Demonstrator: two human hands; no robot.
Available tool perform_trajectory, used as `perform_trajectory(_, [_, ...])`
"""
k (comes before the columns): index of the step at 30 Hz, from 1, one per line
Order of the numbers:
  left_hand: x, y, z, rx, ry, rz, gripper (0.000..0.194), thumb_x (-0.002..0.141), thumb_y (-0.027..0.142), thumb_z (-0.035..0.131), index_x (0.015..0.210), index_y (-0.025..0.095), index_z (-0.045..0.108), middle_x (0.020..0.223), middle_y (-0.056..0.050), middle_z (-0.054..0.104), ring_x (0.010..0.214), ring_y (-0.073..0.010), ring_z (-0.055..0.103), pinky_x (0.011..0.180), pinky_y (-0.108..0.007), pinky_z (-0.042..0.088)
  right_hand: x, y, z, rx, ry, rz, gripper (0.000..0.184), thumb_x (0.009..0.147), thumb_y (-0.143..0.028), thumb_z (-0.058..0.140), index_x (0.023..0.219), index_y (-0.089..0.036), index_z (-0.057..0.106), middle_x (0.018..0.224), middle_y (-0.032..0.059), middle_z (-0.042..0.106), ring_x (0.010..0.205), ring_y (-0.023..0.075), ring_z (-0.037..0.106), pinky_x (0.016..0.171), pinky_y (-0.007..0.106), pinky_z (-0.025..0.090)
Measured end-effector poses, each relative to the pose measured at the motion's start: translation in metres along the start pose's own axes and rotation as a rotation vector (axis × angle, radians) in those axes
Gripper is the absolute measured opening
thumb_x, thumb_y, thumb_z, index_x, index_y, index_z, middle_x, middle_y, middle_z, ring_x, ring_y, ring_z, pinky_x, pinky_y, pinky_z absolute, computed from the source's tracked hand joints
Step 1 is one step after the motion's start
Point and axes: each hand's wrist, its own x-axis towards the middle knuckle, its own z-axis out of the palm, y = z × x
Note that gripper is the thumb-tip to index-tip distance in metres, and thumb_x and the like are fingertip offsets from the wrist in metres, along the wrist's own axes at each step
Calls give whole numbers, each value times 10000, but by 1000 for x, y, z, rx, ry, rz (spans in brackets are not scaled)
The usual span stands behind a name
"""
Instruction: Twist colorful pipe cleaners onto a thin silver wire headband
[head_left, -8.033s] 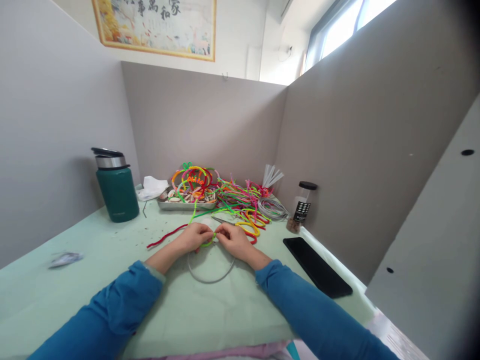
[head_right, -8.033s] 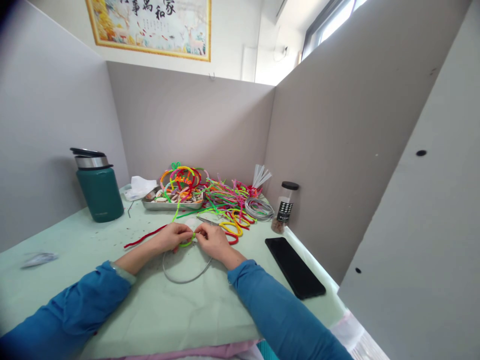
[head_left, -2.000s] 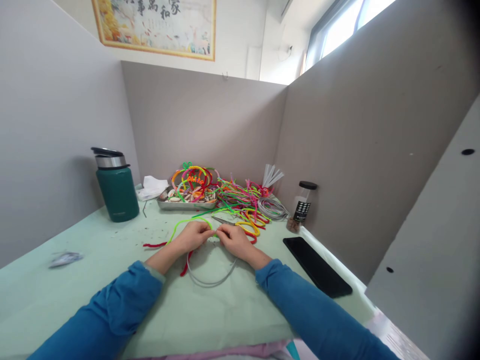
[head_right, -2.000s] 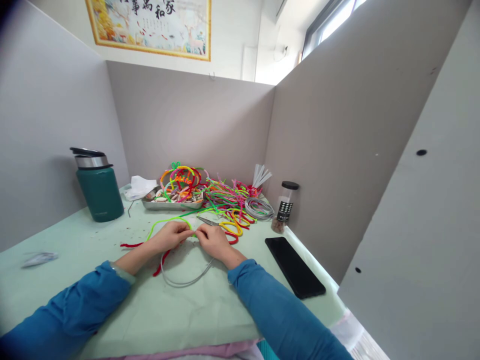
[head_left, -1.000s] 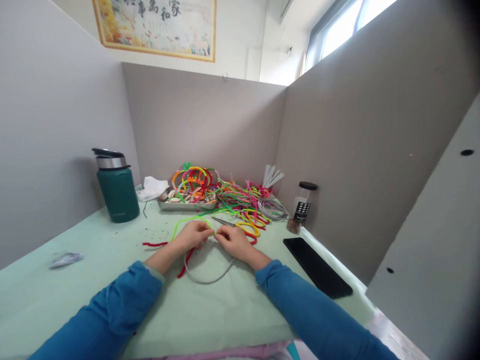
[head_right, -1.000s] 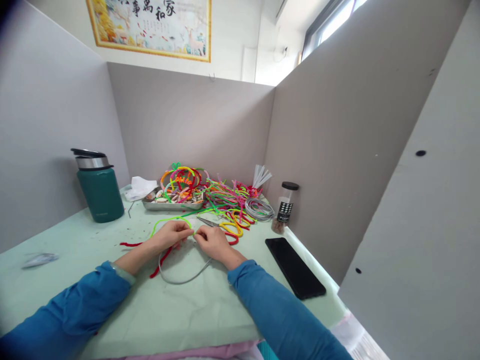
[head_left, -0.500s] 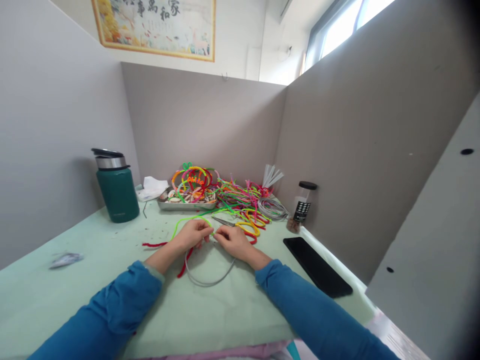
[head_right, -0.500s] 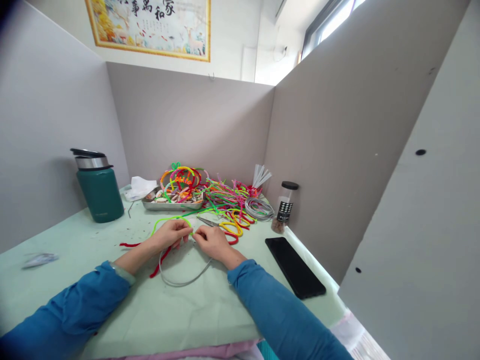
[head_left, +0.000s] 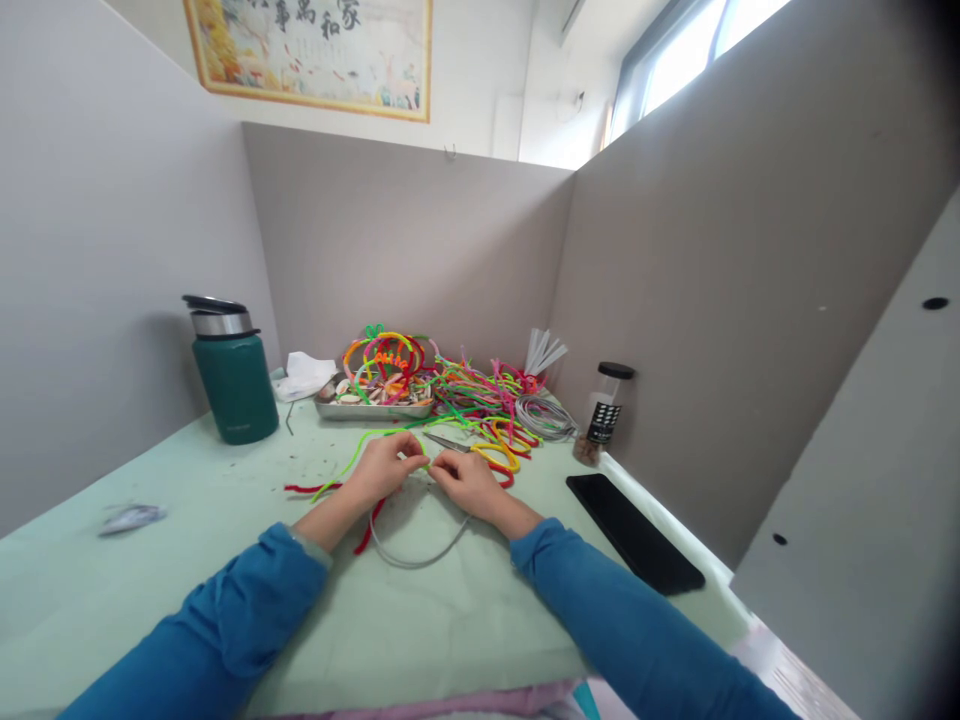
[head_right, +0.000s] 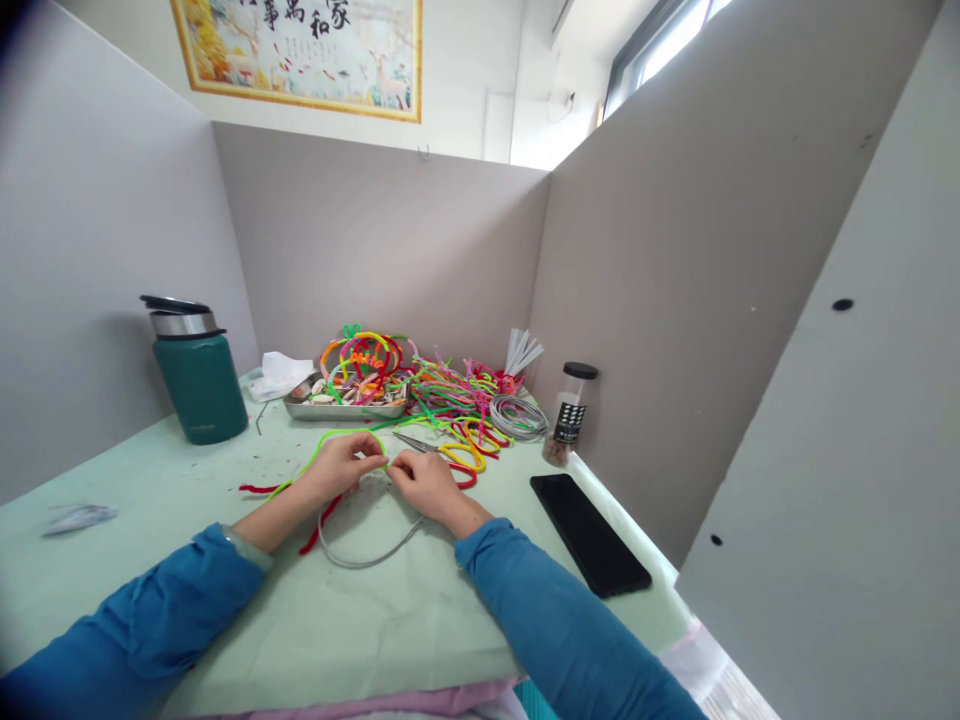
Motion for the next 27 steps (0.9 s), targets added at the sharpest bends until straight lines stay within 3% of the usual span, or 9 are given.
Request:
perform_trajectory(15, [-1,1,-1,29,11,23,265,677,430,527,765,186,582,745,10,645,367,-70,475,442,-203,358,0,0,-1,9,5,-8,211,818,-291,461,729,-163,603,619,-13,572,566,93,457,529,203,277])
perform_trajectory(23, [-1,4,-2,88,-40,-1,291,709,411,500,746,180,672,420,29,528,404,-115,491,481,-201,353,0,0,0,10,3,-13,188,810,-267,467,751,-170,617,631,-17,582,567,93,462,535,204,285])
perform_trajectory(27, [-1,4,-2,94,-112,46,331,737,418,464,803,183,687,435,20,536,419,-115,483,488,-198,347,0,2,1,15,23,-2,185,807,-263,471,741,-171,617,632,-11,589,576,99,474,548,208,302])
